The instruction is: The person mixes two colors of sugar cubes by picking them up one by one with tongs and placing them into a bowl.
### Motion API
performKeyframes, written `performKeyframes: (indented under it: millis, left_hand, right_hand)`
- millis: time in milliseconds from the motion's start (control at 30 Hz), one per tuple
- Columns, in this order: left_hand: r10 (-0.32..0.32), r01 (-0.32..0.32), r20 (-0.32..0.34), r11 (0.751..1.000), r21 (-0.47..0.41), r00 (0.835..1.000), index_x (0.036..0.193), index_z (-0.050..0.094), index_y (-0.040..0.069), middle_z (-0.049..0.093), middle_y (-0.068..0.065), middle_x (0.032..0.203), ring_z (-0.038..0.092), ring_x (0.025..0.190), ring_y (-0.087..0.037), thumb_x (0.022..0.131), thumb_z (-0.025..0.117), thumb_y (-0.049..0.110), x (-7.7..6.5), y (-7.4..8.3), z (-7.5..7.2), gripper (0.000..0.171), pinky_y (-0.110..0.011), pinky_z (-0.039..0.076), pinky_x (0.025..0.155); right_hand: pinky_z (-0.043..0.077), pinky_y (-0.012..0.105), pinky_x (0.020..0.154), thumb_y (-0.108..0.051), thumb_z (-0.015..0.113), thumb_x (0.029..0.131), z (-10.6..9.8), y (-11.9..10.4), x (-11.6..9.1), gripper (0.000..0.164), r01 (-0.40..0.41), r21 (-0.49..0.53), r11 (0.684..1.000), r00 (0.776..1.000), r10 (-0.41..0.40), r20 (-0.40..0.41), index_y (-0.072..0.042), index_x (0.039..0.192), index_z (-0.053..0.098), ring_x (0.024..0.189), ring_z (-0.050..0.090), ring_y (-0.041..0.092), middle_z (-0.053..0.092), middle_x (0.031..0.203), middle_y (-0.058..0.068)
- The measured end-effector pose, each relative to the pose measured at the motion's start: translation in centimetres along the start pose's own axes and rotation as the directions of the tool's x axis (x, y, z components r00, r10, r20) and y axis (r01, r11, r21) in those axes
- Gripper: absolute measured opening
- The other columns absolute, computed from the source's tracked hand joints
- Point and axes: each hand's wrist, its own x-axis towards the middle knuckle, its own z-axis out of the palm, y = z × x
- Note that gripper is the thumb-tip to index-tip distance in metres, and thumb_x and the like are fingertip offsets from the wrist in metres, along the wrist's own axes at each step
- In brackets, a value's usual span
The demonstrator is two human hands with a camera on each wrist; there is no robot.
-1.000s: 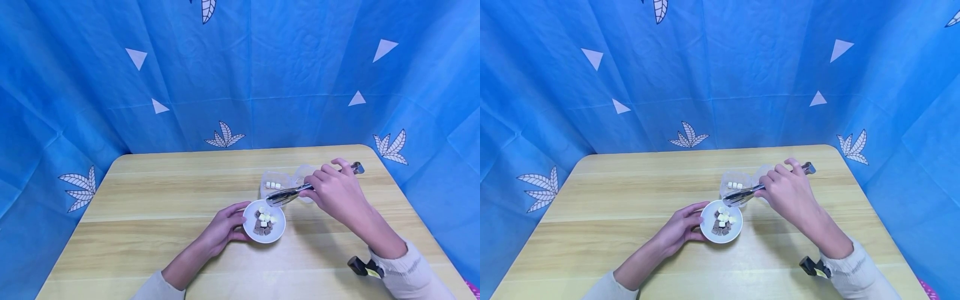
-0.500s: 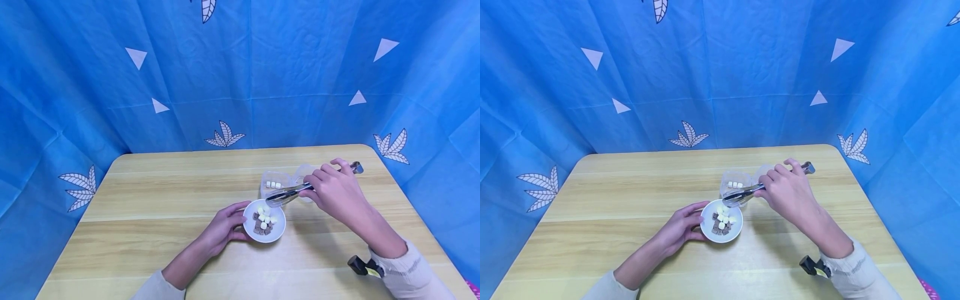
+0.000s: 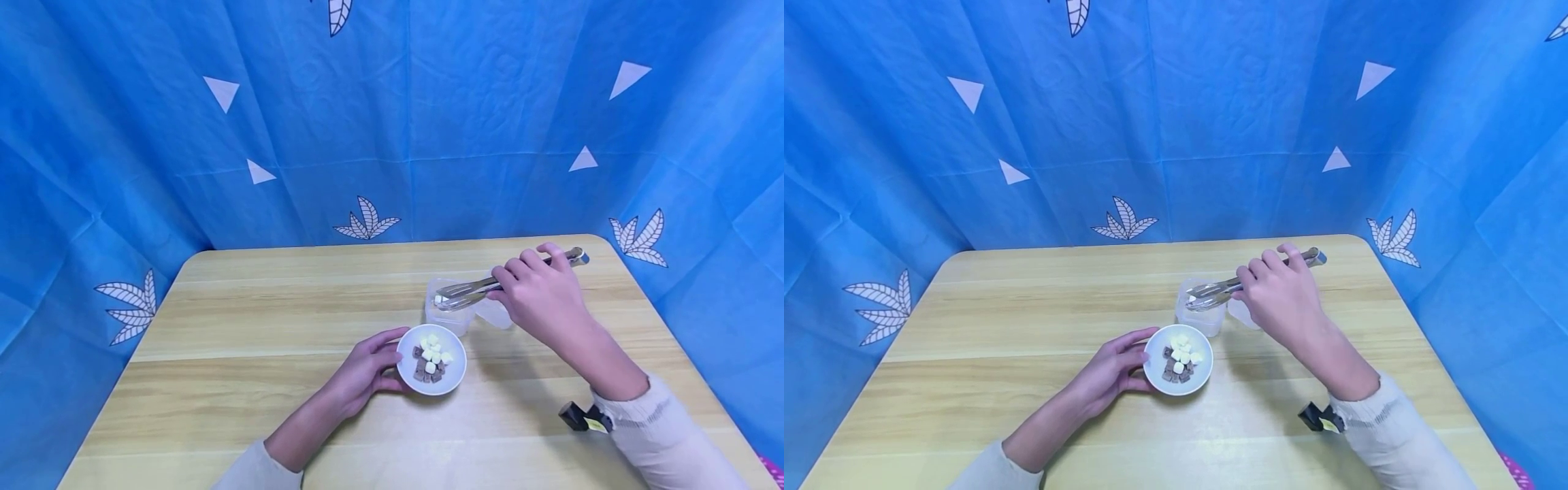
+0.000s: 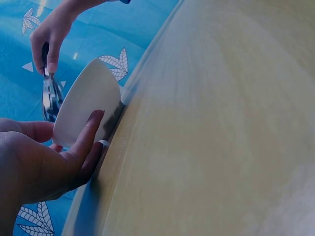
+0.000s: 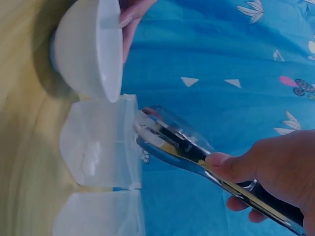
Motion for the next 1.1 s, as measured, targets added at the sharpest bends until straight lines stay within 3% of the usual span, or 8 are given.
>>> performKeyframes:
  millis: [233, 800, 900, 933, 1033, 1100]
  left_hand:
    - [-0.003, 0.003, -0.002, 1.000, 0.002, 1.000, 0.156, 0.042, 0.006, 0.053, -0.028, 0.150, 0.073, 0.108, -0.028, 0.099, 0.055, 0.005, 0.0, -0.1, 0.1, 0.058, -0.048, 0.067, 0.088]
    - [-0.006, 0.006, 0.000, 1.000, 0.000, 1.000, 0.157, 0.042, 0.006, 0.052, -0.028, 0.151, 0.072, 0.109, -0.029, 0.099, 0.055, 0.004, -0.2, 0.1, -0.2, 0.060, -0.047, 0.067, 0.088]
    - [-0.007, 0.007, 0.002, 1.000, -0.002, 1.000, 0.156, 0.042, 0.006, 0.052, -0.028, 0.151, 0.072, 0.109, -0.029, 0.098, 0.055, 0.004, -0.2, 0.1, -0.2, 0.060, -0.048, 0.067, 0.088]
    - [-0.007, 0.007, 0.002, 1.000, -0.003, 1.000, 0.156, 0.042, 0.006, 0.053, -0.028, 0.151, 0.072, 0.109, -0.029, 0.098, 0.055, 0.004, -0.2, 0.1, -0.2, 0.060, -0.048, 0.067, 0.088]
    - [-0.007, 0.007, 0.003, 1.000, -0.003, 1.000, 0.156, 0.042, 0.006, 0.053, -0.028, 0.150, 0.072, 0.108, -0.029, 0.098, 0.055, 0.004, -0.1, 0.0, -0.2, 0.059, -0.047, 0.067, 0.087]
    - [-0.006, 0.006, 0.004, 1.000, -0.002, 1.000, 0.156, 0.043, 0.006, 0.053, -0.028, 0.150, 0.072, 0.108, -0.029, 0.098, 0.056, 0.004, -0.1, 0.1, -0.2, 0.059, -0.046, 0.067, 0.087]
  right_hand:
    - [0.051, 0.057, 0.096, -0.029, 0.086, 0.082, 1.8, -0.7, -0.2, 0.030, 0.033, -0.048, 0.998, 0.999, -0.034, -0.022, -0.003, 0.092, 0.075, 0.085, 0.065, 0.034, 0.076, 0.085, 0.013]
    - [0.053, 0.051, 0.096, -0.024, 0.084, 0.083, 3.6, -2.4, -0.6, 0.030, 0.043, -0.139, 0.989, 0.999, -0.041, 0.011, 0.001, 0.094, 0.072, 0.085, 0.062, 0.034, 0.073, 0.087, 0.015]
    - [0.053, 0.049, 0.093, -0.011, 0.069, 0.092, 3.7, -2.6, -0.4, 0.014, 0.032, -0.156, 0.987, 0.999, -0.033, -0.002, 0.002, 0.089, 0.071, 0.081, 0.061, 0.034, 0.071, 0.081, 0.016]
    - [0.053, 0.048, 0.092, -0.006, 0.061, 0.095, 3.7, -2.7, -0.3, 0.016, 0.029, -0.160, 0.987, 1.000, -0.030, -0.008, 0.003, 0.087, 0.071, 0.079, 0.060, 0.034, 0.070, 0.079, 0.016]
    - [0.052, 0.047, 0.087, 0.004, 0.036, 0.099, 3.7, -2.9, 0.0, 0.037, 0.018, -0.172, 0.985, 1.000, -0.021, -0.015, 0.005, 0.083, 0.069, 0.075, 0.059, 0.034, 0.068, 0.074, 0.017]
    - [0.052, 0.047, 0.086, 0.005, 0.027, 0.100, 3.7, -3.1, 0.1, 0.045, 0.011, -0.171, 0.985, 1.000, -0.012, -0.008, 0.006, 0.081, 0.068, 0.074, 0.057, 0.034, 0.066, 0.072, 0.017]
